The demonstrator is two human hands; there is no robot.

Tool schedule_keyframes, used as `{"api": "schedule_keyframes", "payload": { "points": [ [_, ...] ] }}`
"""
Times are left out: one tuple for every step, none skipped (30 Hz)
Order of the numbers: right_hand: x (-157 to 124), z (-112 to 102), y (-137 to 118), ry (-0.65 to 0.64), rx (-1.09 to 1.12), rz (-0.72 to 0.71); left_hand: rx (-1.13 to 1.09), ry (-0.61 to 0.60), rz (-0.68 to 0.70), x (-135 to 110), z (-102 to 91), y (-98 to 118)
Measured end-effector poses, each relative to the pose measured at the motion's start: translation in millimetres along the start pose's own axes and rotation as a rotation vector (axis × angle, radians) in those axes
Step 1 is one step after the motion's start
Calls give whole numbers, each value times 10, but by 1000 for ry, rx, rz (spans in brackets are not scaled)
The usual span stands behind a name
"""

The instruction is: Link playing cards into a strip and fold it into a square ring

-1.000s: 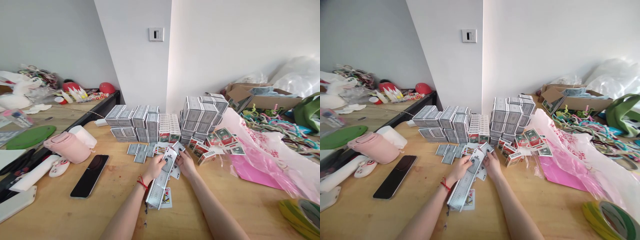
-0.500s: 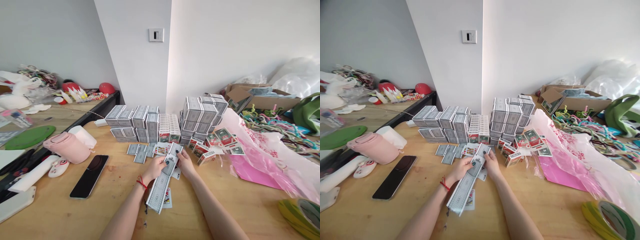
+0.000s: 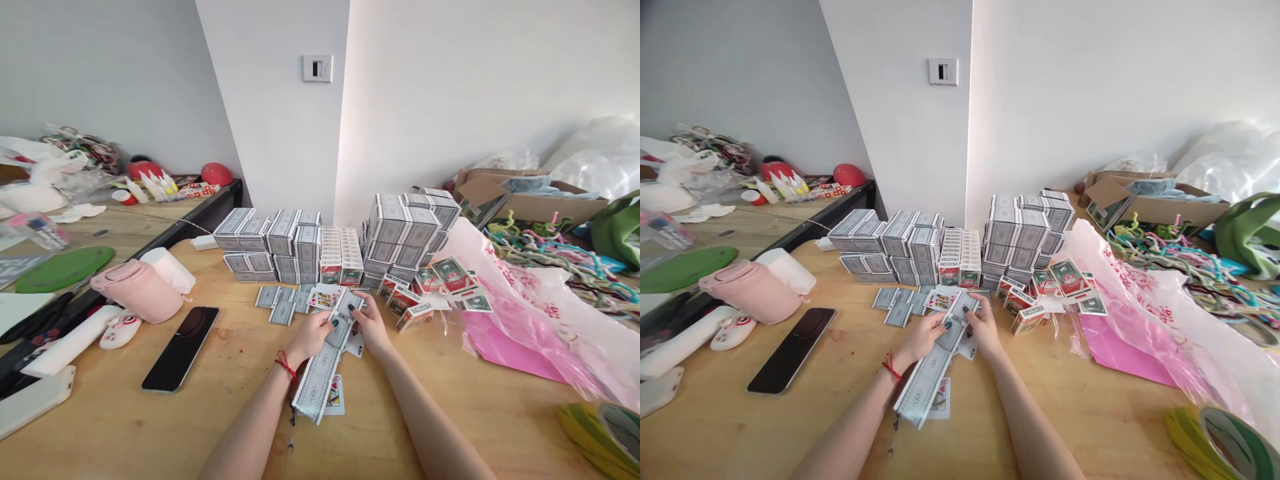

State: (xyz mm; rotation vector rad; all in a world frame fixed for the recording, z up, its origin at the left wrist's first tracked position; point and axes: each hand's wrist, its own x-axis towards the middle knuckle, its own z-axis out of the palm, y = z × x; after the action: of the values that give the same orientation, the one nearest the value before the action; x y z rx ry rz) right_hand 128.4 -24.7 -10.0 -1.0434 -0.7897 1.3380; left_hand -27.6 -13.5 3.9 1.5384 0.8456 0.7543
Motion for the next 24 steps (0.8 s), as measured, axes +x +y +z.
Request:
{"api": "schedule_keyframes", "payload": {
  "points": [
    [-3,1,5,-3,0,-3,0,0,-3,-1,1,7],
    [-5,1,9,-4,0,-2,-7,-1,-5,-2,2,16],
    [-5,-1,12,-2,1,0,-21,-4,-6,-3,4,26],
    [-5,-4,12,1,3,6,-41,-6,-6,-5,6,35],
    [-5,-7,9,1,6,13,-65,-7,-6,-7,8,42],
    [-6,-9,4,-1,13,22,-89,-10,-5,-10,9,48],
    [-7,-10,-4,-5,22,30,-114,-15,-6,-12,10,51],
    [-10,-10,-14,-10,31,35,-138,-18,-11,-15,10,52],
    [-14,-8,-25,-15,37,36,-160,-22,-18,-18,10,50],
    [-18,-6,-36,-21,42,36,-183,-25,-28,-20,10,45],
    [-22,-4,-44,-25,46,32,-207,-28,-41,-21,10,38],
    [-25,-4,-50,-29,50,26,-232,-23,-55,-21,10,28],
    [-26,-6,-52,-31,53,19,-256,-11,-67,-19,10,15],
    [-26,-12,-50,-31,55,12,-275,3,-79,-15,9,0],
    [-24,-21,-44,-27,53,2,-290,39,-84,-10,6,-17],
    [-21,-32,-35,-26,46,-3,-287,67,-86,-4,2,-35],
    [-17,-43,-25,-16,33,-10,-272,96,-85,1,-4,-53],
    [-14,-53,-17,-8,16,-15,-250,113,-91,7,-13,-70],
    [-11,-59,-11,-9,-2,-16,-227,124,-97,11,-22,-85],
    [-8,-61,-11,-8,-24,-23,-208,136,-100,15,-32,-97],
    [-7,-57,-16,-12,-52,-34,-196,142,-103,19,-42,-107],
    [-4,-50,-29,-17,-92,-52,-193,145,-104,22,-51,-114],
    [-1,-41,-47,-14,-143,-77,-195,150,-105,26,-60,-118],
    [5,-32,-72,-10,-212,-109,-198,160,-108,30,-67,-120]
  ]
}}
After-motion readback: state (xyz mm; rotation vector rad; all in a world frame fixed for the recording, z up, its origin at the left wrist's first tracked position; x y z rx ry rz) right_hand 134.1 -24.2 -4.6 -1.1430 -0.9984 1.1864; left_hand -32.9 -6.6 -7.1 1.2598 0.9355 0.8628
